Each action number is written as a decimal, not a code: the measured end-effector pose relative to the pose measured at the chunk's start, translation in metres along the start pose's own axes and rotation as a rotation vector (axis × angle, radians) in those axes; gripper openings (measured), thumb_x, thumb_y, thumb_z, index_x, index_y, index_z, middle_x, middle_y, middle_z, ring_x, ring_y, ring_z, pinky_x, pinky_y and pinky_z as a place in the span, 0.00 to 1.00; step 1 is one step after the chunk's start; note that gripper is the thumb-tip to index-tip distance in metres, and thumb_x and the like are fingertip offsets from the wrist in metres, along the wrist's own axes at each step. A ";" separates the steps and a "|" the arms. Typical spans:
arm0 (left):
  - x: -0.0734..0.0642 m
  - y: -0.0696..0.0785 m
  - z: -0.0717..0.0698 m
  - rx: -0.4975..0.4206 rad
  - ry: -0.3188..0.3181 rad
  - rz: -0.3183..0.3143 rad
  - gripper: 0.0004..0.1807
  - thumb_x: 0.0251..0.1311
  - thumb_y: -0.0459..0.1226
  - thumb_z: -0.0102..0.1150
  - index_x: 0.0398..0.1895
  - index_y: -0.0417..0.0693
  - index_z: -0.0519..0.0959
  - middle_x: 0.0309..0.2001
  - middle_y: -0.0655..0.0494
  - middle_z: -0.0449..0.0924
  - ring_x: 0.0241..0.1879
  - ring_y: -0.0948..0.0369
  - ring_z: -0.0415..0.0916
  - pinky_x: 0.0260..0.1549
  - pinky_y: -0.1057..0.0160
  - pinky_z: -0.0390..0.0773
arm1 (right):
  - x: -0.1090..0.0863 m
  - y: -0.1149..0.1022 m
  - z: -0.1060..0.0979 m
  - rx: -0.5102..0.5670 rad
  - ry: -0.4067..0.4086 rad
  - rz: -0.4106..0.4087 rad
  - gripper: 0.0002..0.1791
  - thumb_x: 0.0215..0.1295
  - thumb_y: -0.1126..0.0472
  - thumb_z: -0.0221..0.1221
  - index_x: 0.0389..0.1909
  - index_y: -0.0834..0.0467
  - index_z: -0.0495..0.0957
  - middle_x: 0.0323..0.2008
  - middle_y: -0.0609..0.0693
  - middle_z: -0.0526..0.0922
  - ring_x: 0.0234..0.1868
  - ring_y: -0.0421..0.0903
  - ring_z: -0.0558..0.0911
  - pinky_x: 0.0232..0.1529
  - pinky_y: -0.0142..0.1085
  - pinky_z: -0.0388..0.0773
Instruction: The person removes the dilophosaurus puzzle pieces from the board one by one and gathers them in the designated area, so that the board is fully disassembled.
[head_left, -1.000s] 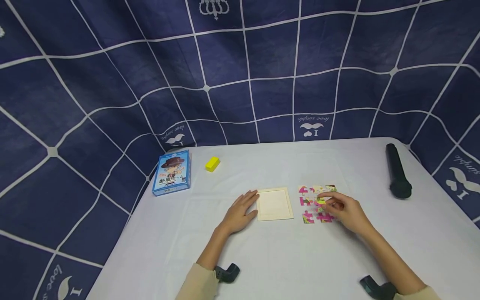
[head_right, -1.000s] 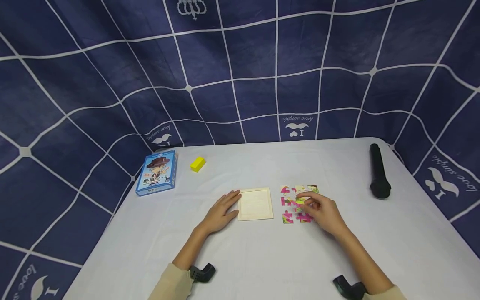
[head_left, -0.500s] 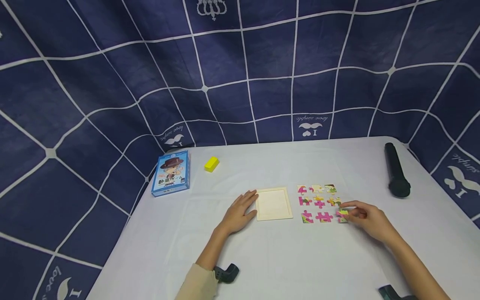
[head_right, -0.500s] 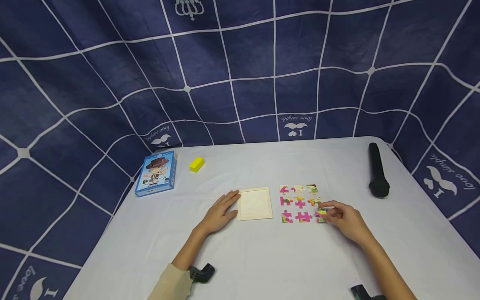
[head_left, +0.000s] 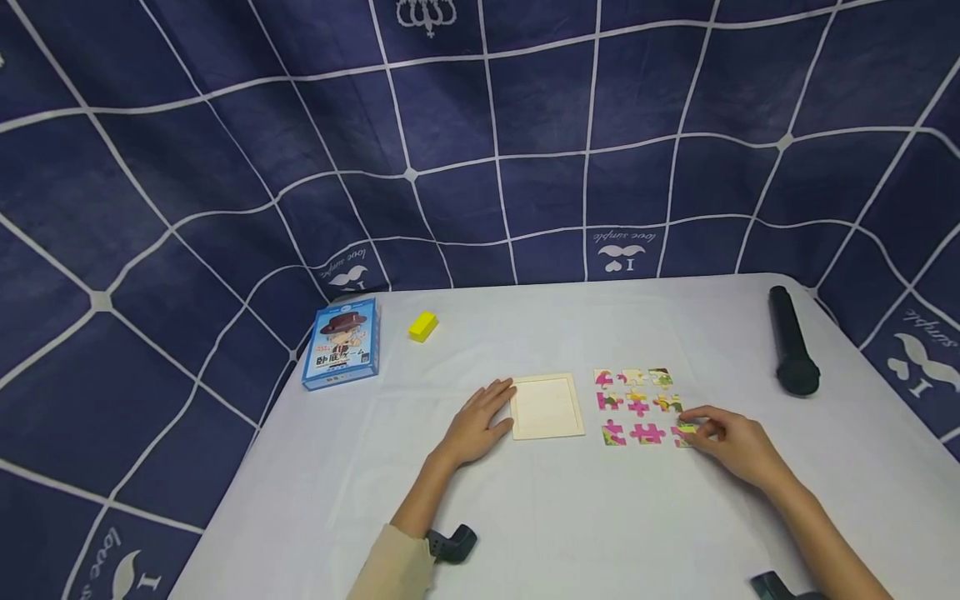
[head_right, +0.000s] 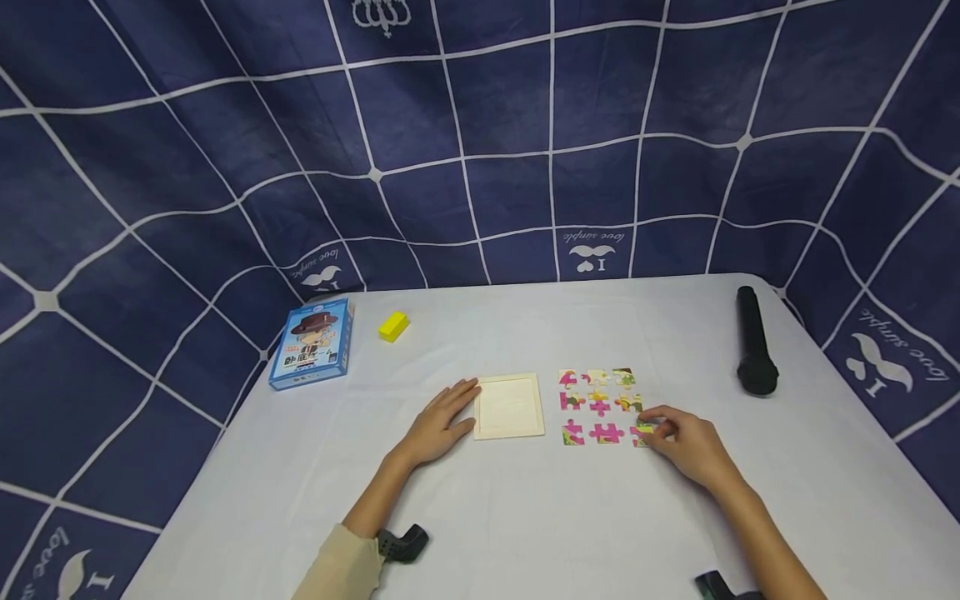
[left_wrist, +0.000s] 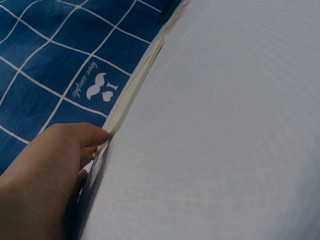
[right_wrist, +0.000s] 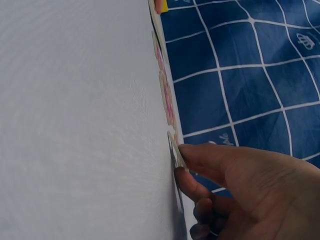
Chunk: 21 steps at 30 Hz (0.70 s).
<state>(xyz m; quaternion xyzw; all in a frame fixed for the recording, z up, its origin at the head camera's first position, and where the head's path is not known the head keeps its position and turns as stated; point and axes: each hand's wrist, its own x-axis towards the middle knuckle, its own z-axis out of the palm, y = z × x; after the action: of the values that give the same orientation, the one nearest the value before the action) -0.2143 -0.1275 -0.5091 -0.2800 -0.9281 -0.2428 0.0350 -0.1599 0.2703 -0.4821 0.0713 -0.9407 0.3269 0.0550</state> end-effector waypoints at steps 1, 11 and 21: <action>0.000 0.000 0.000 0.000 0.000 0.000 0.29 0.64 0.45 0.47 0.68 0.47 0.61 0.70 0.58 0.54 0.69 0.60 0.47 0.67 0.61 0.44 | 0.000 0.000 0.000 -0.004 0.003 -0.002 0.14 0.52 0.63 0.66 0.41 0.58 0.80 0.20 0.43 0.75 0.20 0.38 0.65 0.20 0.31 0.59; 0.001 -0.001 0.000 0.003 -0.003 -0.002 0.29 0.64 0.45 0.47 0.68 0.47 0.61 0.70 0.58 0.53 0.69 0.61 0.46 0.67 0.62 0.44 | 0.002 0.000 0.003 -0.038 0.019 0.000 0.16 0.50 0.64 0.66 0.42 0.60 0.80 0.18 0.43 0.74 0.21 0.40 0.66 0.21 0.31 0.59; 0.001 -0.002 0.002 0.000 0.000 -0.002 0.29 0.64 0.45 0.47 0.67 0.47 0.61 0.70 0.58 0.54 0.69 0.61 0.47 0.67 0.62 0.44 | 0.001 0.000 0.005 -0.065 0.030 0.012 0.17 0.50 0.62 0.67 0.43 0.61 0.79 0.17 0.43 0.71 0.19 0.41 0.65 0.20 0.32 0.58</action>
<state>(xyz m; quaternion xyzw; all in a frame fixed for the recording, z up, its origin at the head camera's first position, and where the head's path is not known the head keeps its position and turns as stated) -0.2160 -0.1276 -0.5118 -0.2789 -0.9285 -0.2428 0.0346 -0.1608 0.2673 -0.4855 0.0590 -0.9503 0.2975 0.0697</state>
